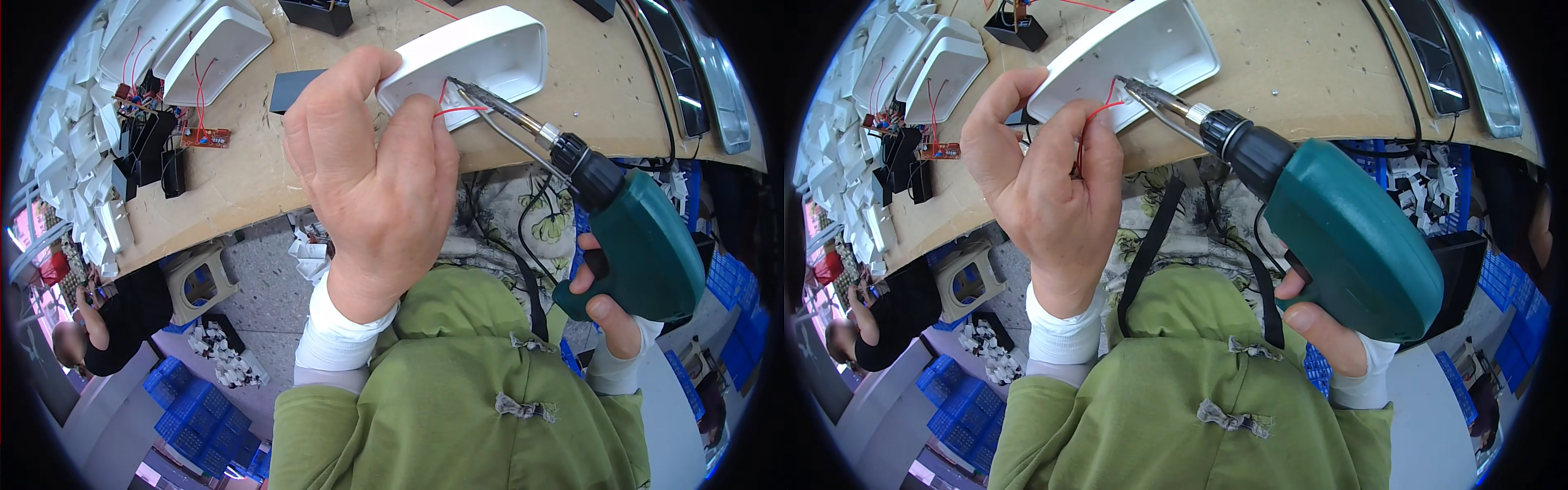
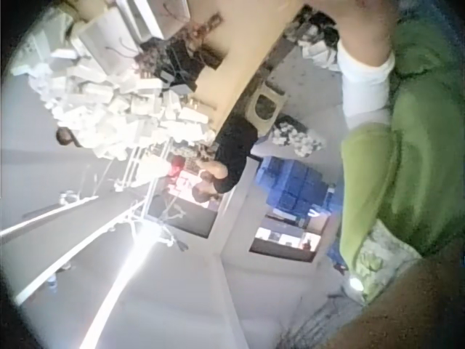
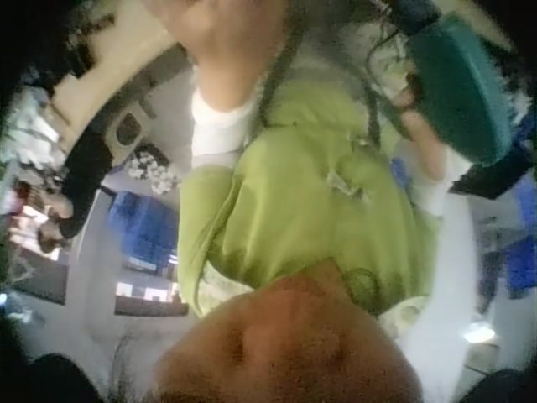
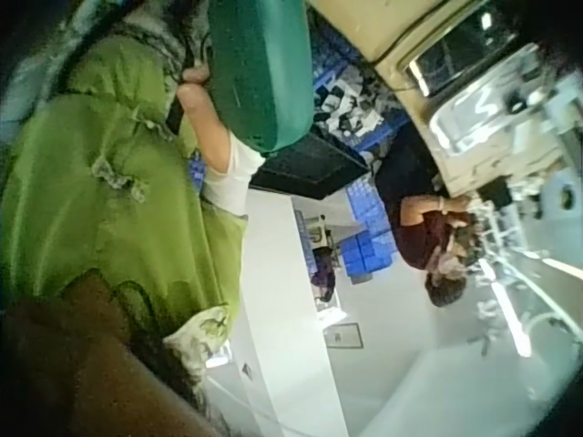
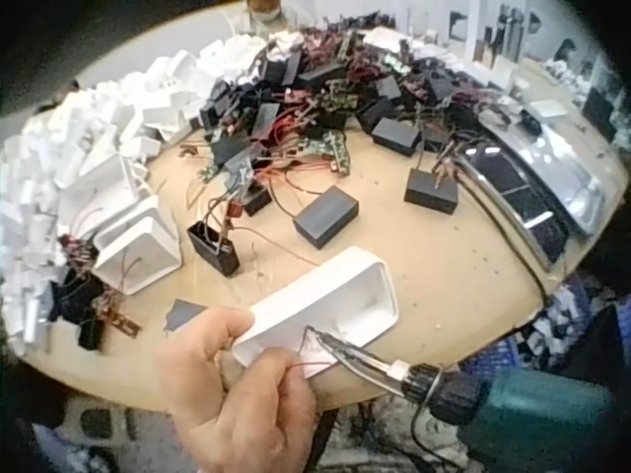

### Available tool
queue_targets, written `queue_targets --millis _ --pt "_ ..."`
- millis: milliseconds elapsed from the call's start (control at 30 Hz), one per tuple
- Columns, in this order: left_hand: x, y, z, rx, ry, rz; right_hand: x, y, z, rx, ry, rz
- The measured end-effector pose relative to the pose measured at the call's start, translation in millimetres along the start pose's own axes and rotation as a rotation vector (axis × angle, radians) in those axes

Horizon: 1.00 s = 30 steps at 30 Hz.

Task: Soldering wires and components into white plastic electronic housings at a factory workbench.

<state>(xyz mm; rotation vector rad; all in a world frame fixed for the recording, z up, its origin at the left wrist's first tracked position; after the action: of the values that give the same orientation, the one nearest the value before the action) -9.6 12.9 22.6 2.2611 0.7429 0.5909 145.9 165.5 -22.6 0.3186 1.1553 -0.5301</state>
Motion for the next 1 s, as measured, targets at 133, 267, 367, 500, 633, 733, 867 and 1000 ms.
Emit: queue_targets --millis 133,267,367,500,633,733,867,1000 --pt "0.1 0.0 0.4 0.000 0.015 0.008 -3.1 4.2 -0.1 -0.013 -0.005 0.021" --pt "2.0 1.1 -0.9 -0.023 0.016 -0.011 -5.9 11.2 -0.4 0.002 0.053 0.006" --pt "2.2 1.4 -1.4 -0.021 0.019 -0.008 -4.8 14.5 1.3 0.016 0.070 -0.017" --pt "1.6 -1.7 1.8 -0.010 0.022 -0.001 -3.4 15.9 2.4 -0.009 0.065 -0.003" --pt "1.0 -1.8 2.2 0.005 0.034 0.018 -4.5 15.1 3.2 -0.006 0.067 -0.004" --pt "0.5 -4.3 1.9 -0.004 0.043 0.018 -2.0 15.5 1.8 -0.022 0.049 -0.005" --pt "2.5 -0.6 -0.3 0.003 0.035 0.005 -5.1 15.7 3.5 0.011 0.087 -0.014" --pt "-1.8 -3.5 -2.1 0.007 0.047 -0.019 -3.7 15.9 0.5 0.008 0.072 -0.019"
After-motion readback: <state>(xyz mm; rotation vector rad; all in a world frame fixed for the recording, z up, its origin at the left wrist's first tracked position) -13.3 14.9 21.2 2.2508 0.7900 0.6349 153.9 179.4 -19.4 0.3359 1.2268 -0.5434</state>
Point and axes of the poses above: each hand's wrist, its own z-axis away from the middle knuckle, its own y-axis out of the back of the hand, x = y × z, the point moved 7 cm from there along -z, towards the middle knuckle, and after that the axes turned 4 degrees about -z, right-handed, at the moved point
